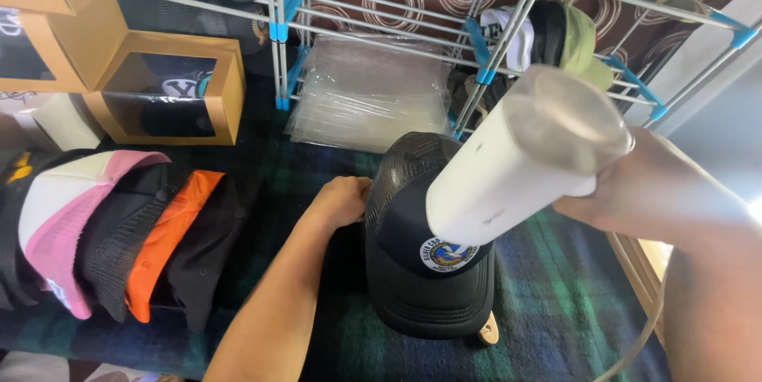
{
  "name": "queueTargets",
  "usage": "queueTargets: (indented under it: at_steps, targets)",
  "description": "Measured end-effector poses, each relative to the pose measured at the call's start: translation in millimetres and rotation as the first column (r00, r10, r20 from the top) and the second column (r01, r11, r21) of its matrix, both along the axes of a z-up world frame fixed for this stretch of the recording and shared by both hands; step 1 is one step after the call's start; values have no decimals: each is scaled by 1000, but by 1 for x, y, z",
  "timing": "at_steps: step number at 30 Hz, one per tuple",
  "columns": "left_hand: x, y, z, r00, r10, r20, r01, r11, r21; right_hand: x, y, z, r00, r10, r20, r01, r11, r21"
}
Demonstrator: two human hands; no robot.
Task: The person is shaping and cleaning baseball caps by placing them on a wooden form, applying heat with a hair dryer, and brushing the fabric.
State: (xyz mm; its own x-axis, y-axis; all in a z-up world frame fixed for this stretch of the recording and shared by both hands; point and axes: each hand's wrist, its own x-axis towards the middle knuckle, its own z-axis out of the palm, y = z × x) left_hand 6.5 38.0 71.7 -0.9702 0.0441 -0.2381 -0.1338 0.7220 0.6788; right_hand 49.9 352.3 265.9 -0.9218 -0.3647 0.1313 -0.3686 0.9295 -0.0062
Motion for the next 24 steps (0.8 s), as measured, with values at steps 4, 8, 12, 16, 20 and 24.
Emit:
queueTargets:
  at_steps: [4, 8, 12, 16, 20, 24]
  targets:
    - [-8, -4, -14, 1000, 1, 0, -1, 999, 47, 20, -52, 11, 960, -279, 15, 270, 941, 203]
    - [-20, -7, -27, 983, 173, -55, -96, 753, 651, 3, -66, 12, 982, 99, -163, -1, 859, 511]
    - [-9, 4, -14, 989, 86, -121, 60, 515, 855, -2, -91, 17, 969, 215, -126, -133, 873, 469]
    - [30, 13, 27, 979, 134, -152, 62, 515, 855, -14, -114, 27, 942, 317, -114, -197, 793, 577]
    - [27, 19, 19, 983, 121, -136, 61, 482, 874, -14, -146, 37, 977, 197, -80, -124, 834, 538]
    - [21, 13, 10, 983, 133, -129, 54, 460, 886, -17, -167, 33, 944, 289, -156, -134, 771, 623]
